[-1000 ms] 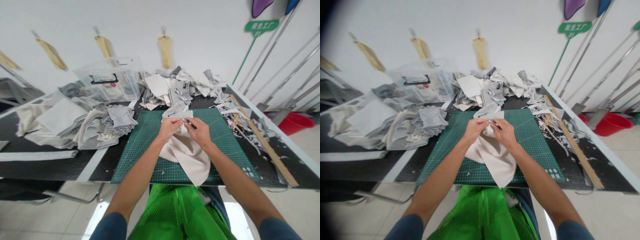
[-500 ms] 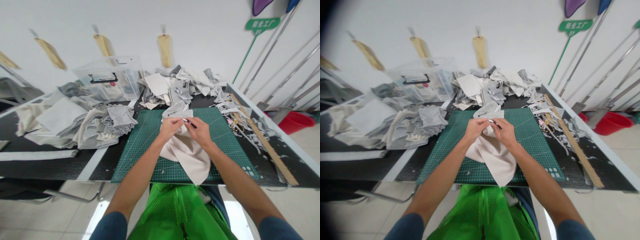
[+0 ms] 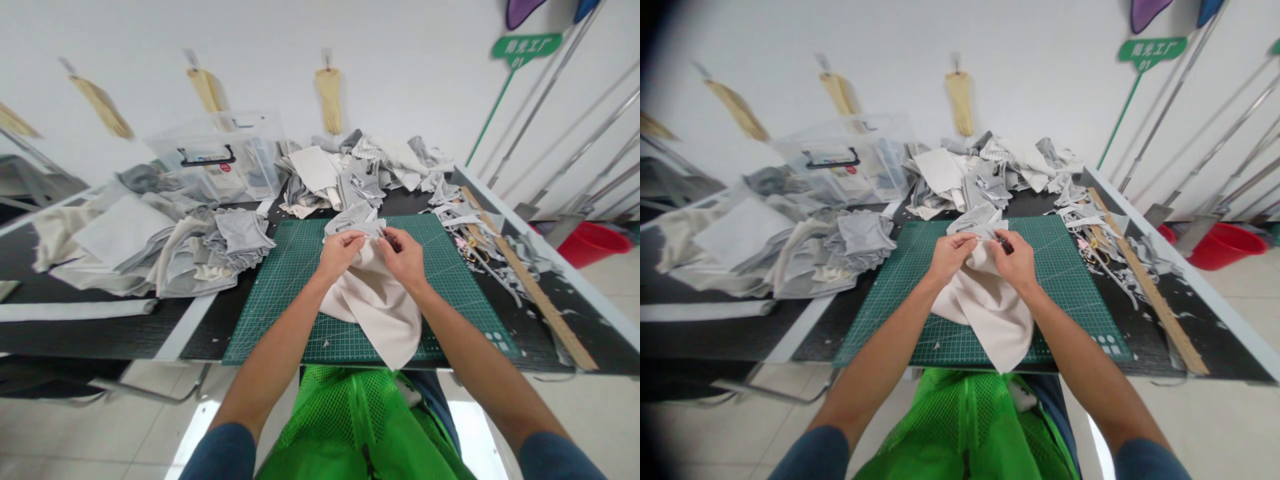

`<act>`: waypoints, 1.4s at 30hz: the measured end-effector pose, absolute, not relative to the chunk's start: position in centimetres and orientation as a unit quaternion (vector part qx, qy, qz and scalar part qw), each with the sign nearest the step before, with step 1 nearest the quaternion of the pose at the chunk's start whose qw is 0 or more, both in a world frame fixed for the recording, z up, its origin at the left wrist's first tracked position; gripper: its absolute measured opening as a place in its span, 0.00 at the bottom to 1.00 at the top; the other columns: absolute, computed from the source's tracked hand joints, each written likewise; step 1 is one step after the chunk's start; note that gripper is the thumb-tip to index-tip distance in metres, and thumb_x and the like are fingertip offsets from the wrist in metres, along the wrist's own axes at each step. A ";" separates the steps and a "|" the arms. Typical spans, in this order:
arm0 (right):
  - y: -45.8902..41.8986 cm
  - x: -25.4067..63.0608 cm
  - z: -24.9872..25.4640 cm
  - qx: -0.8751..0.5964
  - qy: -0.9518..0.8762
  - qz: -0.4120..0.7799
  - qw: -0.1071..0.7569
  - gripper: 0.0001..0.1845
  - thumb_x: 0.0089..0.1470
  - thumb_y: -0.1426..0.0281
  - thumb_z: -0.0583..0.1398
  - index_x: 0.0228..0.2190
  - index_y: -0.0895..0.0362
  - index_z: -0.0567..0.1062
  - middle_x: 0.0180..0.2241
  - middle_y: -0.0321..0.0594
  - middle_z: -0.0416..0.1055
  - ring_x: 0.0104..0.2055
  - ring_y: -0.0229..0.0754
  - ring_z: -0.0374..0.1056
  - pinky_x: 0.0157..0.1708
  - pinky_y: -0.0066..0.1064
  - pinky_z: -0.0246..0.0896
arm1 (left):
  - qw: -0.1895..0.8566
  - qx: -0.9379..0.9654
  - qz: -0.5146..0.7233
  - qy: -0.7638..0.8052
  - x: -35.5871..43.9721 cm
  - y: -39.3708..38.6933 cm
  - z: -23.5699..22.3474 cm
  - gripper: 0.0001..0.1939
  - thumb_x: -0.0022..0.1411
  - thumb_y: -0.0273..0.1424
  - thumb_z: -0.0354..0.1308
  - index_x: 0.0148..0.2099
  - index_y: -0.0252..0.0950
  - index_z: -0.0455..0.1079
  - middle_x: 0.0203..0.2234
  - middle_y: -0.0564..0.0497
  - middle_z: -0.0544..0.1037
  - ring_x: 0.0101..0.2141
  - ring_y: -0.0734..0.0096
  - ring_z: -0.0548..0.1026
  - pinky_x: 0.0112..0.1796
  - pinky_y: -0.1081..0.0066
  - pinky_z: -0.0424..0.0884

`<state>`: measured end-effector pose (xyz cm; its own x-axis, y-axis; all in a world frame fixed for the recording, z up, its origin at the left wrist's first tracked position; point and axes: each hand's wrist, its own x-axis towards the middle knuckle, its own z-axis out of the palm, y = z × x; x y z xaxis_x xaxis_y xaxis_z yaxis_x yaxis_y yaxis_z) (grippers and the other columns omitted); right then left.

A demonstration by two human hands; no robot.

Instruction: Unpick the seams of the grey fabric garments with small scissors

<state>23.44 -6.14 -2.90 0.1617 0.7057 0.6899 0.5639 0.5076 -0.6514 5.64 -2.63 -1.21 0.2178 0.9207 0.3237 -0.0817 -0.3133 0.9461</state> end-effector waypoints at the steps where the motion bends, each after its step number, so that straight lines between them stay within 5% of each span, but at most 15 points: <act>1: -6.1 23.5 -2.9 -0.492 -0.643 0.070 0.583 0.17 0.61 0.58 0.62 0.46 0.54 0.79 0.40 0.43 0.79 0.37 0.44 0.73 0.40 0.37 0.69 | 0.469 0.621 0.529 0.339 5.6 -2.5 -1.3 0.11 0.57 0.36 0.66 0.40 0.35 0.82 0.34 0.47 0.84 0.34 0.67 0.80 0.38 0.69 0.75; 16: -7.3 22.6 -1.7 -0.424 -0.717 0.028 0.552 0.12 0.62 0.61 0.62 0.43 0.54 0.79 0.39 0.45 0.79 0.40 0.46 0.75 0.43 0.38 0.72 | 0.395 0.660 0.548 0.330 5.5 -2.4 -1.4 0.09 0.57 0.34 0.66 0.39 0.36 0.82 0.35 0.47 0.84 0.37 0.65 0.80 0.44 0.65 0.76; 26: -7.2 22.8 -2.0 -0.422 -0.726 0.003 0.543 0.12 0.63 0.62 0.61 0.42 0.55 0.80 0.38 0.45 0.79 0.36 0.43 0.73 0.38 0.35 0.71 | 0.247 0.739 0.520 0.350 5.5 -3.5 -0.6 0.06 0.58 0.27 0.62 0.37 0.38 0.81 0.33 0.50 0.82 0.37 0.68 0.79 0.45 0.67 0.73; 42: -7.1 22.9 -2.2 -0.428 -0.738 0.003 0.521 0.12 0.65 0.62 0.59 0.43 0.53 0.80 0.38 0.44 0.80 0.40 0.45 0.74 0.43 0.37 0.71 | 0.227 0.738 0.521 0.364 5.6 -3.7 -0.4 0.06 0.57 0.26 0.62 0.35 0.38 0.80 0.33 0.50 0.82 0.36 0.68 0.78 0.43 0.67 0.73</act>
<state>22.92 -7.13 -2.23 -0.0907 0.6345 0.7676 0.6285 0.6344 -0.4500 5.58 -3.74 -0.45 0.1916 0.7735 0.6042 0.3004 -0.6323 0.7141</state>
